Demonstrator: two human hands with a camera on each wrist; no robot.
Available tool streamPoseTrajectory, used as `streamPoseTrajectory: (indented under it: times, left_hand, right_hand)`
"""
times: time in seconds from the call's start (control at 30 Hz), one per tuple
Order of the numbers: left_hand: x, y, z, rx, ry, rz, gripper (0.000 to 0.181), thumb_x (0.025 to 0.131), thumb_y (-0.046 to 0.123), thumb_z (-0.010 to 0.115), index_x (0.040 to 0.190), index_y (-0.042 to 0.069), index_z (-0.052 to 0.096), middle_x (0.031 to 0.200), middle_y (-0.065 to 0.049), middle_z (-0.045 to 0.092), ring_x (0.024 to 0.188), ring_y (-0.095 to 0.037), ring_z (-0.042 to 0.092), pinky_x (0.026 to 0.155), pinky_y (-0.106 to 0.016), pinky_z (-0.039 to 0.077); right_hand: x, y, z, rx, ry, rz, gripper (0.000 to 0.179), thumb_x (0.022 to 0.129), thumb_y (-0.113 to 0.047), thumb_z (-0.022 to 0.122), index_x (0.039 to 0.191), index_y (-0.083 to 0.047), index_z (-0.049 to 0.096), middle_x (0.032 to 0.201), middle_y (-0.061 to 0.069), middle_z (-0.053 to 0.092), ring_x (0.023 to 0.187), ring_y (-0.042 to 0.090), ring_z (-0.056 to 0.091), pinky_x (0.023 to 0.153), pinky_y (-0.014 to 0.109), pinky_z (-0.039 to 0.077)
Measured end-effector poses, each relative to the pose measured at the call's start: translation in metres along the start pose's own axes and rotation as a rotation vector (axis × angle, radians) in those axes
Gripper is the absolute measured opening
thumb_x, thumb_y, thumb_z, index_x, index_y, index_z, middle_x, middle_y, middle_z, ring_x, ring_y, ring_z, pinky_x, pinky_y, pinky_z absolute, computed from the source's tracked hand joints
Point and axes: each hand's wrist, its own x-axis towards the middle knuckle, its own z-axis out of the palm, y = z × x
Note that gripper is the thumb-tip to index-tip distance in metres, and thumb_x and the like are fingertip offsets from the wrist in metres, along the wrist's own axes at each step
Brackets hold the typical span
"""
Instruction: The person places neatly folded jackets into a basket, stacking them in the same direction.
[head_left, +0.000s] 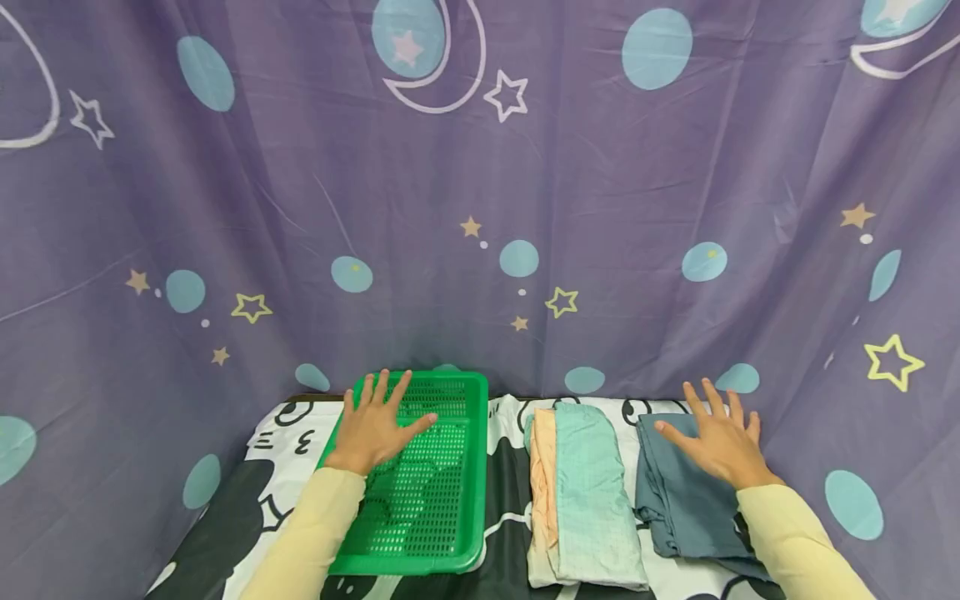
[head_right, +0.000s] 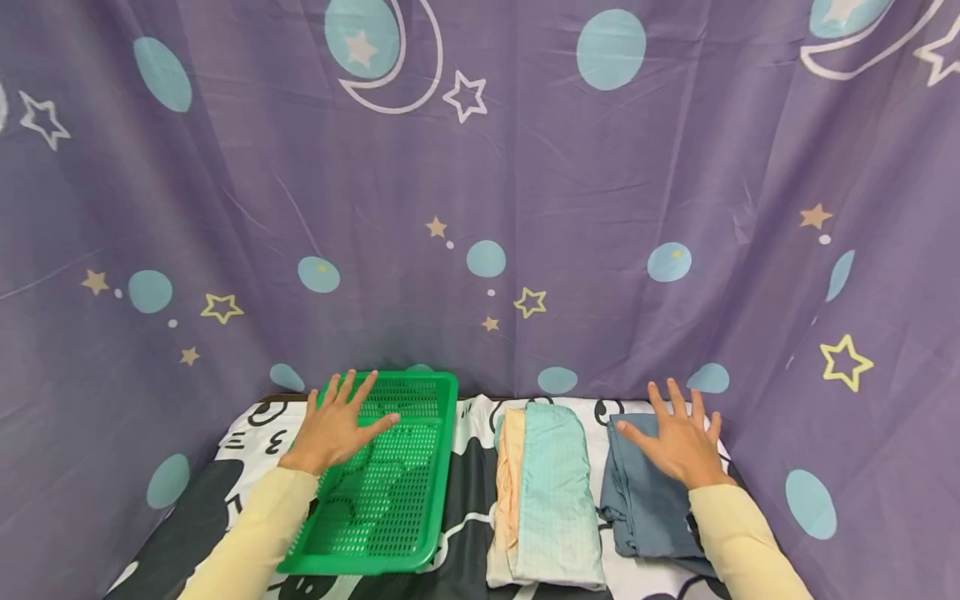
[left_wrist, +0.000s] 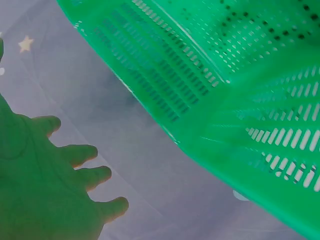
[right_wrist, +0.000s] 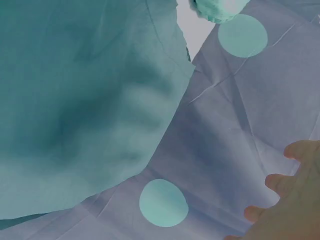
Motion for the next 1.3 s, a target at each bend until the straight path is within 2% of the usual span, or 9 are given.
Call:
streamPoseTrajectory:
  times: [0.2, 0.33, 0.47, 0.57, 0.67, 0.83, 1.03, 1.2, 1.3]
  left_hand:
    - [-0.005, 0.017, -0.005, -0.047, -0.013, 0.022, 0.096, 0.091, 0.081, 0.045, 0.166, 0.027, 0.020, 0.170, -0.021, 0.015, 0.156, -0.050, 0.012, 0.122, -0.073, 0.006]
    - [-0.010, 0.034, -0.012, -0.065, -0.077, 0.031, 0.094, 0.092, 0.079, 0.046, 0.165, 0.025, 0.022, 0.169, -0.022, 0.021, 0.157, -0.048, 0.014, 0.122, -0.072, 0.008]
    - [-0.019, 0.056, -0.019, -0.116, -0.129, 0.072, 0.086, 0.094, 0.069, 0.056, 0.162, 0.020, 0.035, 0.160, -0.019, 0.043, 0.151, -0.045, 0.034, 0.120, -0.068, 0.025]
    - [-0.029, 0.075, -0.021, -0.222, -0.156, 0.098, 0.077, 0.094, 0.059, 0.065, 0.156, 0.017, 0.046, 0.145, -0.013, 0.061, 0.136, -0.040, 0.055, 0.109, -0.061, 0.044]
    - [-0.040, 0.094, -0.018, -0.349, -0.188, 0.107, 0.072, 0.094, 0.057, 0.067, 0.152, 0.018, 0.051, 0.135, -0.010, 0.069, 0.119, -0.034, 0.067, 0.095, -0.055, 0.055]
    - [-0.056, 0.127, -0.002, -0.574, -0.148, 0.113, 0.060, 0.096, 0.056, 0.065, 0.144, 0.021, 0.059, 0.122, -0.008, 0.073, 0.107, -0.027, 0.070, 0.085, -0.048, 0.057]
    - [-0.071, 0.167, 0.028, -0.848, -0.072, 0.139, 0.036, 0.099, 0.043, 0.065, 0.128, 0.021, 0.068, 0.113, -0.001, 0.074, 0.104, -0.018, 0.071, 0.090, -0.039, 0.058]
    - [-0.080, 0.192, 0.061, -0.967, -0.012, 0.070, 0.025, 0.097, 0.030, 0.070, 0.120, 0.021, 0.070, 0.115, 0.001, 0.073, 0.103, -0.020, 0.070, 0.090, -0.037, 0.058]
    - [-0.083, 0.202, 0.083, -0.963, 0.056, -0.002, 0.025, 0.093, 0.025, 0.073, 0.118, 0.021, 0.072, 0.116, 0.000, 0.075, 0.104, -0.026, 0.071, 0.088, -0.039, 0.058]
  right_hand:
    - [-0.004, -0.006, -0.001, 0.023, 0.000, -0.014, 0.100, 0.094, -0.074, 0.050, 0.166, -0.014, 0.015, 0.169, 0.027, 0.011, 0.150, 0.062, 0.001, 0.104, 0.087, 0.001]
    - [-0.008, -0.016, -0.003, 0.060, -0.009, -0.027, 0.097, 0.096, -0.070, 0.050, 0.166, -0.015, 0.013, 0.168, 0.029, 0.014, 0.148, 0.064, 0.008, 0.107, 0.084, 0.007]
    - [-0.014, -0.025, 0.000, 0.119, -0.020, -0.060, 0.091, 0.100, -0.065, 0.050, 0.167, -0.017, 0.012, 0.165, 0.030, 0.022, 0.145, 0.063, 0.020, 0.106, 0.082, 0.020]
    - [-0.020, -0.032, 0.004, 0.196, -0.048, -0.078, 0.087, 0.102, -0.061, 0.050, 0.167, -0.017, 0.012, 0.164, 0.029, 0.028, 0.144, 0.060, 0.029, 0.103, 0.080, 0.029]
    - [-0.026, -0.039, 0.010, 0.283, -0.089, -0.077, 0.086, 0.102, -0.058, 0.053, 0.166, -0.014, 0.015, 0.160, 0.027, 0.037, 0.139, 0.054, 0.042, 0.097, 0.073, 0.043]
    - [-0.035, -0.049, 0.023, 0.419, -0.161, -0.026, 0.086, 0.099, -0.057, 0.059, 0.164, -0.013, 0.025, 0.152, 0.024, 0.048, 0.127, 0.042, 0.058, 0.093, 0.058, 0.054]
    - [-0.043, -0.059, 0.039, 0.512, -0.189, 0.062, 0.081, 0.098, -0.053, 0.063, 0.161, -0.013, 0.032, 0.147, 0.019, 0.054, 0.122, 0.037, 0.062, 0.091, 0.051, 0.056]
    - [-0.049, -0.063, 0.055, 0.538, -0.211, 0.115, 0.077, 0.099, -0.044, 0.067, 0.160, -0.013, 0.033, 0.146, 0.020, 0.055, 0.118, 0.034, 0.065, 0.084, 0.046, 0.058]
    - [-0.052, -0.066, 0.064, 0.512, -0.209, 0.114, 0.076, 0.098, -0.038, 0.069, 0.159, -0.010, 0.034, 0.144, 0.022, 0.057, 0.112, 0.031, 0.067, 0.078, 0.043, 0.058]
